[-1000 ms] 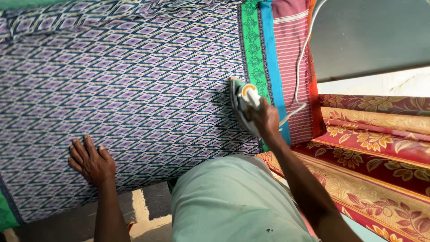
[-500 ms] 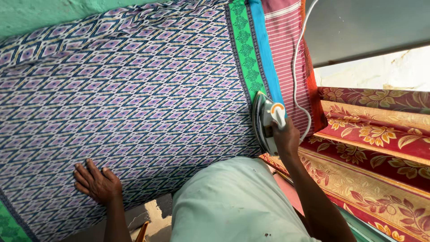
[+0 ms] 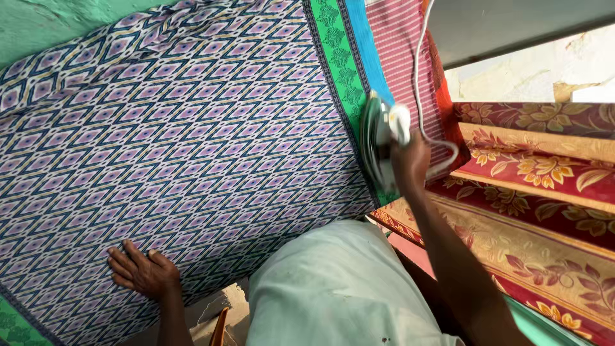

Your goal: The person irons a patterned fabric by hand, sliding the iron across the surface while using their other hand to hold the cloth flat.

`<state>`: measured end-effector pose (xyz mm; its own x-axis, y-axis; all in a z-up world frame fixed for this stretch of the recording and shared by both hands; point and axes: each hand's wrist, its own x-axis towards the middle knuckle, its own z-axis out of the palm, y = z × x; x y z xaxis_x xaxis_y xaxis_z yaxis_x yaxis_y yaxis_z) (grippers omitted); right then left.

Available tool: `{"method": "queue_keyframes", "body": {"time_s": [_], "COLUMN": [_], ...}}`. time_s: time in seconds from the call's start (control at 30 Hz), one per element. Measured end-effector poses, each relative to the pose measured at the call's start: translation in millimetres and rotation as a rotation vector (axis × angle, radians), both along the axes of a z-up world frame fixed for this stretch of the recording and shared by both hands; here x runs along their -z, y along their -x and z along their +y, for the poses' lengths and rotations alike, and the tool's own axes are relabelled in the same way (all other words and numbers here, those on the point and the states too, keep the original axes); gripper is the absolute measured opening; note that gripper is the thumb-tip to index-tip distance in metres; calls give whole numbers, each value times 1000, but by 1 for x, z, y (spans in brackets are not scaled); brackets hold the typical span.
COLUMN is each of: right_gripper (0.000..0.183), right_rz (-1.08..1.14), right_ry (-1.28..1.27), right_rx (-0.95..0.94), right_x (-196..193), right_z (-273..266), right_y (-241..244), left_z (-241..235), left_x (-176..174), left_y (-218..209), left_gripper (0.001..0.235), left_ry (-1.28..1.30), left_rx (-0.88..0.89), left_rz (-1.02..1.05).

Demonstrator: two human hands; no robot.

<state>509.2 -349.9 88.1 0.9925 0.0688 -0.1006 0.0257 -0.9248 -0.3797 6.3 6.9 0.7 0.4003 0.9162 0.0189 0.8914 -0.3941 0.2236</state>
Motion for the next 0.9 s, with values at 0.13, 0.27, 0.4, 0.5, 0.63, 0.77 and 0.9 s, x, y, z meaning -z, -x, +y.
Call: {"method": "queue_keyframes", "body": {"time_s": [0.13, 0.27, 0.4, 0.5, 0.63, 0.77, 0.9], "right_gripper": [37, 44, 40, 46, 52, 36, 33], "right_rz": [13, -258, -212, -90, 145, 171, 74], "right_ry": [86, 115, -37, -22, 145, -7, -118], "right_rx": [-30, -158, -213, -297, -261, -250, -253], "right_x": [8, 8, 16, 26, 26, 7, -8], "right_z": [32, 66, 66, 38, -11, -62, -86], "right_y": [-72, -125, -148, -144, -90, 2, 57], "left_z": [-3, -4, -9, -4, -7, -6, -8], "left_x": [-2, -5, -2, 4, 7, 11, 6], "left_y": [2, 1, 7, 7, 12, 12, 11], "left_gripper": [63, 60, 60, 54, 53, 52, 52], "left_ry": [-18, -35, -21, -62, -72, -99, -115], "left_rx": [9, 12, 0, 4, 0, 7, 19], "left_rz": [-18, -35, -56, -73, -67, -49, -46]}}
